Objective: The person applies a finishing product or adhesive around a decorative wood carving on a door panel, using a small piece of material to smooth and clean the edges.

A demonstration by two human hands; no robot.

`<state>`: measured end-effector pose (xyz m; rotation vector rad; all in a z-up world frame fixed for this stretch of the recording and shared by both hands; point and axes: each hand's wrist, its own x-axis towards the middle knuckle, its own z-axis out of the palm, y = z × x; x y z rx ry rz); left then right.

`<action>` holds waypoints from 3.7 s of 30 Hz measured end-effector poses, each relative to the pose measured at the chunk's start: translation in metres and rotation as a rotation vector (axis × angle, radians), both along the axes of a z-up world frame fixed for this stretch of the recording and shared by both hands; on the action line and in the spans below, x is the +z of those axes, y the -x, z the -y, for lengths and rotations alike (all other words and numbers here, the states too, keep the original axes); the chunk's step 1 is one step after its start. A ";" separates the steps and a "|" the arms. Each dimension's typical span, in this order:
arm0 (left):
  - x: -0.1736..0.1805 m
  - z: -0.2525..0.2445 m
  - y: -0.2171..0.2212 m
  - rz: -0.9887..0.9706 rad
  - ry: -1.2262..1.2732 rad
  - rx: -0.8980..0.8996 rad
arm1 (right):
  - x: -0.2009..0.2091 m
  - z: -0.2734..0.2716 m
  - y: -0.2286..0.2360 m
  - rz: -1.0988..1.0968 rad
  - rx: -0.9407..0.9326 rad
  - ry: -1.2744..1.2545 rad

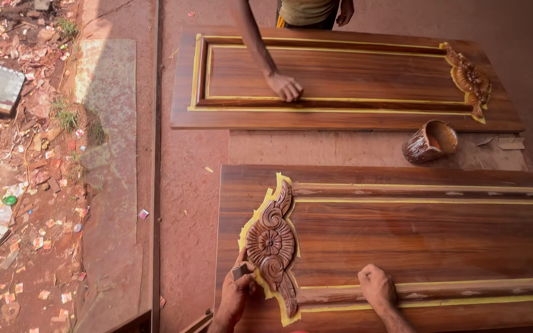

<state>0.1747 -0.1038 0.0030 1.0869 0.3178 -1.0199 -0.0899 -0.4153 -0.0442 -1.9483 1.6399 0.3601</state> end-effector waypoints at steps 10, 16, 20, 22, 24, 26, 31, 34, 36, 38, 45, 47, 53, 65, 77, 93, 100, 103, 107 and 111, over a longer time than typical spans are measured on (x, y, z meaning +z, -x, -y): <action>-0.014 -0.012 0.058 0.196 -0.255 0.236 | -0.025 0.055 -0.087 0.504 0.302 0.505; 0.022 0.005 0.021 0.237 -0.252 0.183 | -0.025 0.055 -0.108 0.402 0.441 0.642; 0.029 0.027 0.003 0.169 -0.185 0.143 | -0.031 0.059 -0.106 0.384 0.423 0.624; 0.029 0.039 0.003 0.125 -0.151 0.171 | -0.033 0.059 -0.105 0.387 0.436 0.633; 0.027 0.049 0.006 0.133 -0.155 0.133 | -0.036 0.061 -0.104 0.386 0.441 0.629; 0.024 0.056 0.009 0.100 -0.141 0.110 | -0.040 0.060 -0.103 0.372 0.434 0.631; 0.016 0.050 0.022 0.014 -0.121 0.039 | -0.044 0.061 -0.102 0.346 0.452 0.609; 0.011 0.032 0.035 0.062 -0.203 -0.072 | -0.043 0.061 -0.102 0.336 0.467 0.597; 0.006 0.022 0.040 0.101 -0.285 -0.019 | -0.042 0.062 -0.102 0.332 0.479 0.595; 0.001 0.014 0.039 0.125 -0.336 0.038 | -0.040 0.062 -0.103 0.330 0.483 0.599; -0.004 0.017 0.019 0.161 -0.424 0.111 | -0.038 0.060 -0.101 0.305 0.518 0.595; -0.001 0.027 0.010 0.443 -0.529 0.036 | -0.039 0.061 -0.102 0.304 0.516 0.596; -0.006 0.063 -0.030 1.042 -0.816 -0.271 | -0.041 0.059 -0.100 0.303 0.517 0.597; -0.020 0.106 -0.097 1.564 -0.620 -0.870 | -0.049 0.061 -0.097 0.289 0.493 0.582; -0.016 0.074 0.017 0.968 -0.906 -0.260 | -0.045 0.063 -0.099 0.283 0.515 0.583; -0.009 0.061 -0.011 0.580 -0.809 -0.457 | -0.048 0.062 -0.098 0.291 0.507 0.593; -0.007 0.063 -0.011 0.668 -0.895 -0.242 | -0.045 0.060 -0.098 0.257 0.501 0.580; -0.012 0.078 -0.037 0.855 -0.910 -0.264 | -0.043 0.065 -0.108 0.258 0.498 0.585; -0.020 0.079 -0.065 1.214 -0.778 -0.505 | -0.045 0.058 -0.097 0.270 0.482 0.570; -0.012 0.100 -0.104 1.208 -0.635 -0.726 | -0.045 0.063 -0.107 0.262 0.476 0.582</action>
